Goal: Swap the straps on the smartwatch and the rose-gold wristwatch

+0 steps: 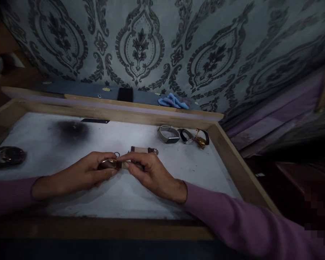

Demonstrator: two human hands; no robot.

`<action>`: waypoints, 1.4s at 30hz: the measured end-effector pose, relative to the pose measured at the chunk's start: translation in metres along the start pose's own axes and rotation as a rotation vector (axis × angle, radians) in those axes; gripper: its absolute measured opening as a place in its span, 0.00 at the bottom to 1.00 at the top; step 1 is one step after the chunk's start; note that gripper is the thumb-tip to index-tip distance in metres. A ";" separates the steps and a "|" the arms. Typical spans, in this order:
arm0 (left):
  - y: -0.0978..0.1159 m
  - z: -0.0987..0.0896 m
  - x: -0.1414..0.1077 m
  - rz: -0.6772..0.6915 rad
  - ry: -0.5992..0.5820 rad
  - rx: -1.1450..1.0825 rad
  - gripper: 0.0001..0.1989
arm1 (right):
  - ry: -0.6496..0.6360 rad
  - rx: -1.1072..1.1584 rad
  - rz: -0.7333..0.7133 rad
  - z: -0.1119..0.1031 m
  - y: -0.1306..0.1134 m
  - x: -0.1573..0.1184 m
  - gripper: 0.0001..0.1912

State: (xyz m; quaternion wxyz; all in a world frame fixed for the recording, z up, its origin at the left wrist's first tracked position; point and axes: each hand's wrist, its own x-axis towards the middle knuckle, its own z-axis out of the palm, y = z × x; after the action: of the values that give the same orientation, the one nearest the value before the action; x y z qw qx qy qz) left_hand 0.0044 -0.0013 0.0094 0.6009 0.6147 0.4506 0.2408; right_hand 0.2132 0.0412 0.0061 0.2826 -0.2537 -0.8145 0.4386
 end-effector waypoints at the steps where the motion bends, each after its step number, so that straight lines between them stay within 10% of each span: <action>1: 0.001 0.000 0.000 0.008 0.002 -0.003 0.06 | -0.006 -0.006 0.007 0.000 0.000 0.000 0.14; 18: 0.005 0.001 0.005 -0.131 0.076 -0.269 0.11 | 0.004 0.097 0.201 0.000 -0.003 0.001 0.10; 42: 0.006 0.007 0.003 -0.014 0.071 -0.439 0.15 | 0.032 0.115 0.125 0.004 0.002 0.001 0.10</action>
State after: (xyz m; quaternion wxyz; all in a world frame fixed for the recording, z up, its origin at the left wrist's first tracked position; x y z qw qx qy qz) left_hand 0.0129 -0.0017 0.0132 0.7058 0.4571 0.4126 0.3502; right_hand 0.2100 0.0405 0.0030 0.2819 -0.2946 -0.7660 0.4971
